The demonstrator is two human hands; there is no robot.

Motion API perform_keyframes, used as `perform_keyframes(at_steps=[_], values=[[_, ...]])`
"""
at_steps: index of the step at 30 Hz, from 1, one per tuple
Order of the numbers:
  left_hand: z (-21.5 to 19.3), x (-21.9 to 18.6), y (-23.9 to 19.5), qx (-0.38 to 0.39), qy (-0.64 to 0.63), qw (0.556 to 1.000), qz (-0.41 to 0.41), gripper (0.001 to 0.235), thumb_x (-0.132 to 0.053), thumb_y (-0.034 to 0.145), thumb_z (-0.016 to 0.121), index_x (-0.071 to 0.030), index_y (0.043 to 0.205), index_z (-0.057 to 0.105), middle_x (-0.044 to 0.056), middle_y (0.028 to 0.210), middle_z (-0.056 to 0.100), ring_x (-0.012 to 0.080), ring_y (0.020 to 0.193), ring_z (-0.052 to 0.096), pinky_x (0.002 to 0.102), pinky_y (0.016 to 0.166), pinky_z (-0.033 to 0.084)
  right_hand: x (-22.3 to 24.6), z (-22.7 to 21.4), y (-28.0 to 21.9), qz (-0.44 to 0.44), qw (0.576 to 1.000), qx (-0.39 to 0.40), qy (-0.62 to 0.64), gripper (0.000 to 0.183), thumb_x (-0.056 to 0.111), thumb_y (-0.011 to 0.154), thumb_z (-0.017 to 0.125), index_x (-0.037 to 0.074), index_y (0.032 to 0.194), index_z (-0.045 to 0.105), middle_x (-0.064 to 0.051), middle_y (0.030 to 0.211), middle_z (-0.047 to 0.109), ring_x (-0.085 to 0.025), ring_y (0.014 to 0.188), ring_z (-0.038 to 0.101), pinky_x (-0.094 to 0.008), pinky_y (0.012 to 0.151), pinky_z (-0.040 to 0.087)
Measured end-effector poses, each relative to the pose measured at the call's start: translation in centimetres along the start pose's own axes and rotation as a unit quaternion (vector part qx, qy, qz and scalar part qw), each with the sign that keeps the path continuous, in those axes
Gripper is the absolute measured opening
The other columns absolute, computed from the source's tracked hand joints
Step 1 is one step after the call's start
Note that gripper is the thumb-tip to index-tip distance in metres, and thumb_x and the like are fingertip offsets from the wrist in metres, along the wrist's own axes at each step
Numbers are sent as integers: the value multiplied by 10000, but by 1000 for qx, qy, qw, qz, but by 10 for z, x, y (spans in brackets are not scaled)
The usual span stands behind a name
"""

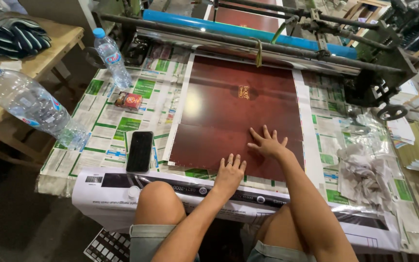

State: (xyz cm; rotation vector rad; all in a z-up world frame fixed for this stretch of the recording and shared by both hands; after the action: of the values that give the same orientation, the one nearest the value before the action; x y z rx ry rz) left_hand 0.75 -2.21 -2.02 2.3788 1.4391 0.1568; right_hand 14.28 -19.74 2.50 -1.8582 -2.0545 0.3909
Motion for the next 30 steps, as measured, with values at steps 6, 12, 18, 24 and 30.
perform_keyframes(at_steps=[6,12,18,24,30], values=[[-5,-2,-2,16,-3,1000,1,498,-128,896,611,-67,1390,603,213,1481,543,411,1362,517,603,1083,410,0,-5,10,-8,999,-40,21,779,799,890,397,578,1587,129,-48,1745,-43,-465,1571,-17,-802,1142,-20],[-17,0,-1,28,0,1000,10,559,-88,848,654,-51,1402,588,229,1481,535,420,1363,513,591,1084,409,-1,-6,25,-7,998,-58,16,778,810,897,380,577,1588,112,-49,1740,-43,-433,1578,-38,-789,1147,-20],[-15,1,0,21,-14,1000,3,535,-93,867,650,-52,1397,589,231,1480,542,421,1363,519,598,1090,406,2,-12,37,0,997,-77,22,795,808,886,392,572,1588,103,-41,1740,-39,-428,1577,-41,-804,1136,-13],[-16,-2,1,22,-22,1000,0,540,-106,854,645,-47,1389,594,233,1471,545,429,1357,520,610,1080,404,1,-16,50,-1,993,-112,25,796,801,890,397,550,1595,124,-45,1740,-24,-440,1573,-38,-814,1125,-3],[-11,-2,-2,11,-13,1000,2,525,-121,865,649,-59,1385,608,224,1460,566,425,1346,536,603,1077,418,-2,-17,69,-13,984,-165,60,762,759,919,368,518,1604,136,-45,1740,-19,-429,1579,-47,-816,1123,-22]])
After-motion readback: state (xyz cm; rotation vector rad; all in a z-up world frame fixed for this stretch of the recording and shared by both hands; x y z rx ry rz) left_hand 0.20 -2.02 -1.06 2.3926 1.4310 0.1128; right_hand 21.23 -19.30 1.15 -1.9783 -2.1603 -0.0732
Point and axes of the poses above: each hand's wrist, its own y-axis towards the middle knuckle, its own z-axis out of the palm, x = y × z, the point moved 2 cm from there along y, towards the middle knuckle
